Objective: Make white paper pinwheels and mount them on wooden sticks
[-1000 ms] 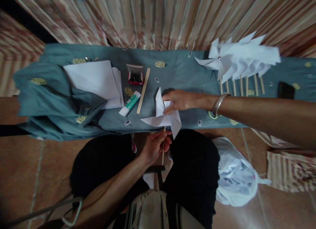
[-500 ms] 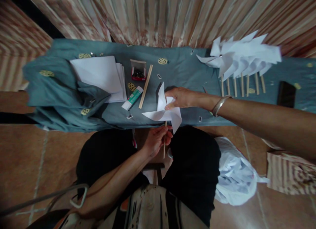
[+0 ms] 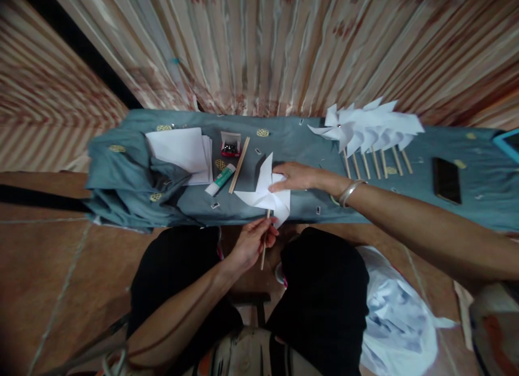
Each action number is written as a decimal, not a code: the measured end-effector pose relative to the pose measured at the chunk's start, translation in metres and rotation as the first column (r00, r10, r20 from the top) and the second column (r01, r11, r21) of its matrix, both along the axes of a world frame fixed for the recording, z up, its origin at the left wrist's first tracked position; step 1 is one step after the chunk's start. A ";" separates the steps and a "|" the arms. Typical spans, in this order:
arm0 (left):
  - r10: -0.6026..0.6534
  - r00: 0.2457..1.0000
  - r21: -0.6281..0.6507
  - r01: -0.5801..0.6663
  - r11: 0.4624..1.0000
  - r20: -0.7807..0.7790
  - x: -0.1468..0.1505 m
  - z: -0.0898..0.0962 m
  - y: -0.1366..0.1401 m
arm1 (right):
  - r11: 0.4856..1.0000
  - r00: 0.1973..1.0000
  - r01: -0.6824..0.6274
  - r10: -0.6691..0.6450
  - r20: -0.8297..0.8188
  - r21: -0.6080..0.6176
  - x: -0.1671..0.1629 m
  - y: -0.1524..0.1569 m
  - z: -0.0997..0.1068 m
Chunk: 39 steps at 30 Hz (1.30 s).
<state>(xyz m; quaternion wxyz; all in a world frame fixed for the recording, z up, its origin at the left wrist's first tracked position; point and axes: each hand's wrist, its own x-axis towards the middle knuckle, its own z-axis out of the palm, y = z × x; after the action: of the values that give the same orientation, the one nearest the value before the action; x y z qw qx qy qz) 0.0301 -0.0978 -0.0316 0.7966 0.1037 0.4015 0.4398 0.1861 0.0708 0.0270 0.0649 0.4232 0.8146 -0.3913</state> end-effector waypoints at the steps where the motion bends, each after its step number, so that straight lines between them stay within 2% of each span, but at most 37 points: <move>1: -0.003 1.000 0.011 0.003 1.000 0.001 0.000 0.001 0.000 | 1.000 1.000 0.021 -0.021 -0.018 0.007 0.001 0.000 0.000; 5: -0.023 1.000 0.037 0.023 0.999 0.000 -0.002 0.008 0.001 | 0.986 0.972 0.164 -0.161 -0.169 0.003 0.007 -0.001 -0.001; 7: -0.032 0.999 0.054 0.031 0.998 0.005 -0.004 0.014 0.003 | 0.956 0.931 0.287 -0.265 -0.250 0.055 0.010 -0.004 0.003; 8: -0.034 0.999 0.063 0.033 0.997 0.009 -0.006 0.017 0.005 | 0.924 0.902 0.363 -0.316 -0.294 0.118 0.011 -0.007 0.006; 9: -0.033 0.999 0.071 0.032 0.997 0.014 -0.007 0.021 0.007 | 0.872 0.865 0.447 -0.363 -0.347 0.202 0.013 -0.012 0.010; 11: -0.022 0.999 0.087 0.019 0.996 0.025 -0.011 0.029 0.014 | 0.697 0.760 0.618 -0.413 -0.501 0.363 0.015 -0.024 0.019; 12: -0.009 0.999 0.097 0.006 0.995 0.031 -0.013 0.034 0.018 | 0.603 0.699 0.690 -0.412 -0.585 0.399 0.015 -0.032 0.023; 15: 0.055 0.998 0.149 -0.060 0.987 0.038 -0.015 0.048 0.036 | 0.379 0.507 0.851 -0.412 -0.757 0.364 0.012 -0.053 0.027; 16: 0.072 0.997 0.170 -0.077 0.982 0.034 -0.015 0.053 0.044 | 0.328 0.437 0.890 -0.411 -0.800 0.318 0.010 -0.059 0.026; 18: 0.093 0.996 0.209 -0.094 0.973 0.016 -0.014 0.063 0.059 | 0.291 0.314 0.936 -0.427 -0.848 0.200 0.005 -0.067 0.018; 20: 0.105 0.994 0.230 -0.105 0.967 0.012 -0.012 0.071 0.076 | 0.340 0.242 0.937 -0.475 -0.846 0.077 0.000 -0.071 0.008; 22: 0.106 0.994 0.242 -0.108 0.964 0.022 -0.008 0.076 0.092 | 0.442 0.234 0.896 -0.561 -0.794 -0.049 -0.004 -0.073 -0.001; 24: 0.104 0.994 0.254 -0.107 0.961 0.028 -0.004 0.076 0.105 | 0.581 0.280 0.791 -0.623 -0.730 -0.193 -0.008 -0.074 -0.007; 26: 0.097 0.995 0.259 -0.100 0.961 0.026 0.000 0.072 0.113 | 0.668 0.341 0.691 -0.638 -0.691 -0.276 -0.012 -0.076 -0.011; 28: 0.083 0.996 0.260 -0.085 0.962 0.020 0.004 0.065 0.118 | 0.731 0.394 0.600 -0.623 -0.676 -0.325 -0.016 -0.078 -0.014; 30: 0.075 0.997 0.263 -0.076 0.962 0.014 0.006 0.057 0.121 | 0.756 0.424 0.550 -0.618 -0.662 -0.354 -0.020 -0.079 -0.018; 36: 0.089 0.996 0.270 -0.077 0.960 -0.032 0.007 0.045 0.125 | 0.738 0.407 0.547 -0.647 -0.645 -0.395 -0.029 -0.076 -0.030; 39: 0.087 0.995 0.278 -0.071 0.958 -0.045 0.007 0.046 0.127 | 0.722 0.366 0.559 -0.656 -0.660 -0.408 -0.029 -0.075 -0.035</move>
<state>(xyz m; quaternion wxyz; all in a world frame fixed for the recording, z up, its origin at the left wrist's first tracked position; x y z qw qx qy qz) 0.0367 0.0287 0.0139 0.7445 0.2099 0.3624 0.5199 0.1571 -0.0040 -0.0077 -0.4135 0.4787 0.5211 -0.5730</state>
